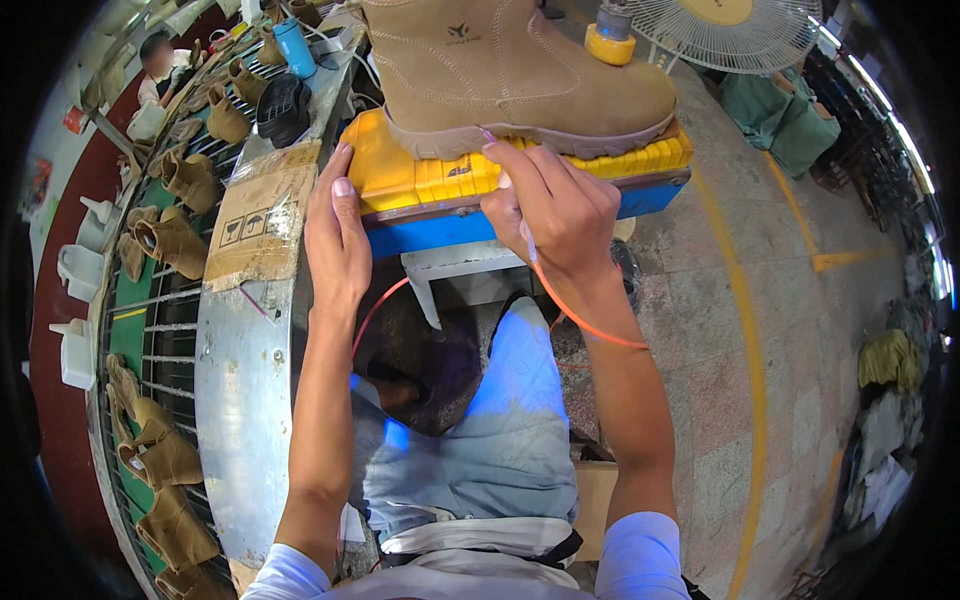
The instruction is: The person picks up a boot from a conveyor belt, applies a liquid substance along the sole edge using a pen-like tool, and then places the boot into a mechanical press.
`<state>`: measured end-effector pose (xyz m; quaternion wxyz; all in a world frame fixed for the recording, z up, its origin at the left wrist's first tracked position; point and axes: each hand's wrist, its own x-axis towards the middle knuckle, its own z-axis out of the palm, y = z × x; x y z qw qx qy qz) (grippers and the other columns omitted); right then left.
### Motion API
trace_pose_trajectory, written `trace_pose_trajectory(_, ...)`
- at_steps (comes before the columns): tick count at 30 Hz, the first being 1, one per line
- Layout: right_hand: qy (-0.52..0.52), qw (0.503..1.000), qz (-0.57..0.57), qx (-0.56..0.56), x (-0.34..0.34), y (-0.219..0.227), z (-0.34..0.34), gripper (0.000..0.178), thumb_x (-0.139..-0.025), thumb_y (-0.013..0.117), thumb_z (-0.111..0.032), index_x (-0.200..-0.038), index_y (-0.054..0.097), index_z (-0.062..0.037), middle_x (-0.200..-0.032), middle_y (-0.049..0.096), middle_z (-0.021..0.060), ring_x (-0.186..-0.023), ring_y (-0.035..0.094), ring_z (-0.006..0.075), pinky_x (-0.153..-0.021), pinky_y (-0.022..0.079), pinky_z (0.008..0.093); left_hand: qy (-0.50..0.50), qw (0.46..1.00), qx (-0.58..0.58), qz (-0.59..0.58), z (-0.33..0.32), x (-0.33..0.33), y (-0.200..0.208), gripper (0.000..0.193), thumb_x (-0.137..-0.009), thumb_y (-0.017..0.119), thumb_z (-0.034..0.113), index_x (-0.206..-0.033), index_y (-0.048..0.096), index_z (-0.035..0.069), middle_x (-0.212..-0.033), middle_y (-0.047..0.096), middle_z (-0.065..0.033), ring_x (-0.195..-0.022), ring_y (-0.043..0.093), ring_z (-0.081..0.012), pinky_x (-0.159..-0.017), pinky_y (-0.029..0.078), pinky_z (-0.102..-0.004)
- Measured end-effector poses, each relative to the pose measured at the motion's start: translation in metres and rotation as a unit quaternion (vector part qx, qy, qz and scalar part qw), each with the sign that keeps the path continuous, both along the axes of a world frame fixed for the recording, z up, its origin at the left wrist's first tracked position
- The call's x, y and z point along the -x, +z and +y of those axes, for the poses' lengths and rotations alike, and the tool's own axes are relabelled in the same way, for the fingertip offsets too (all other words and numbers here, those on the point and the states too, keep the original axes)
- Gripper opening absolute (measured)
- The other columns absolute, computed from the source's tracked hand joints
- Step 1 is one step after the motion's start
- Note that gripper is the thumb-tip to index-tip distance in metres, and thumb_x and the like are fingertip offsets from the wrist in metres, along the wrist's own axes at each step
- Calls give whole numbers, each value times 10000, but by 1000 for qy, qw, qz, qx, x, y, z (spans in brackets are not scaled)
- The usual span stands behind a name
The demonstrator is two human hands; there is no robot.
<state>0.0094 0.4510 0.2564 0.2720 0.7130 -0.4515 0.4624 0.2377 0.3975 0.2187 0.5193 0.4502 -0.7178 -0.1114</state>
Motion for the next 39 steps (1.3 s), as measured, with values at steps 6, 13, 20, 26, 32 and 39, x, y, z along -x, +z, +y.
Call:
trace_pose_trajectory(6,-5,1000,-5,-5,15,0,4,298,-761,566,-14,-1018,717,-32,-730,634,96,-607,633,237,-567,508,316,21,999,34,-17,-4,4,-2,420,-1100,356,230,-1353,577,-21,-1385,584,-216,-1294,546,-365,-1118,397,-421)
trace_pose_trajectory(13,4,999,-36,-20,23,-4,8,281,-801,555,-27,-1033,714,-25,-731,646,79,-611,644,221,-577,520,306,31,998,42,-37,-8,5,-3,431,-1103,328,227,-1343,583,-25,-1383,588,-208,-1292,549,-362,-1114,401,-416)
trace_pose_trajectory(20,-21,999,-38,-9,29,-5,11,310,-751,556,2,-1018,714,-15,-732,658,82,-604,653,217,-571,526,305,8,1000,19,-15,-18,5,-2,492,-1116,268,265,-1348,581,-37,-1370,602,-204,-1291,553,-329,-1122,376,-381)
trace_pose_trajectory(26,-68,997,-38,-4,41,-7,25,315,-721,563,3,-994,719,-12,-715,649,86,-593,643,225,-565,522,308,-42,999,4,-8,-34,-2,-4,551,-1122,232,300,-1374,544,-77,-1381,586,-217,-1302,533,-289,-1134,345,-352)
trace_pose_trajectory(32,-101,995,4,-3,59,7,46,305,-714,559,-11,-964,731,-37,-684,627,81,-561,609,232,-537,485,317,-106,994,-33,16,-60,-6,-1,587,-1124,206,340,-1402,525,-67,-1405,571,-205,-1321,517,-277,-1149,327,-356)
trace_pose_trajectory(39,-93,996,19,-1,89,27,75,324,-644,614,-28,-939,731,-89,-666,581,30,-530,564,215,-488,448,300,-131,989,-73,-10,-90,-3,7,564,-1121,230,343,-1385,560,-29,-1367,609,-193,-1284,562,-292,-1123,370,-347)
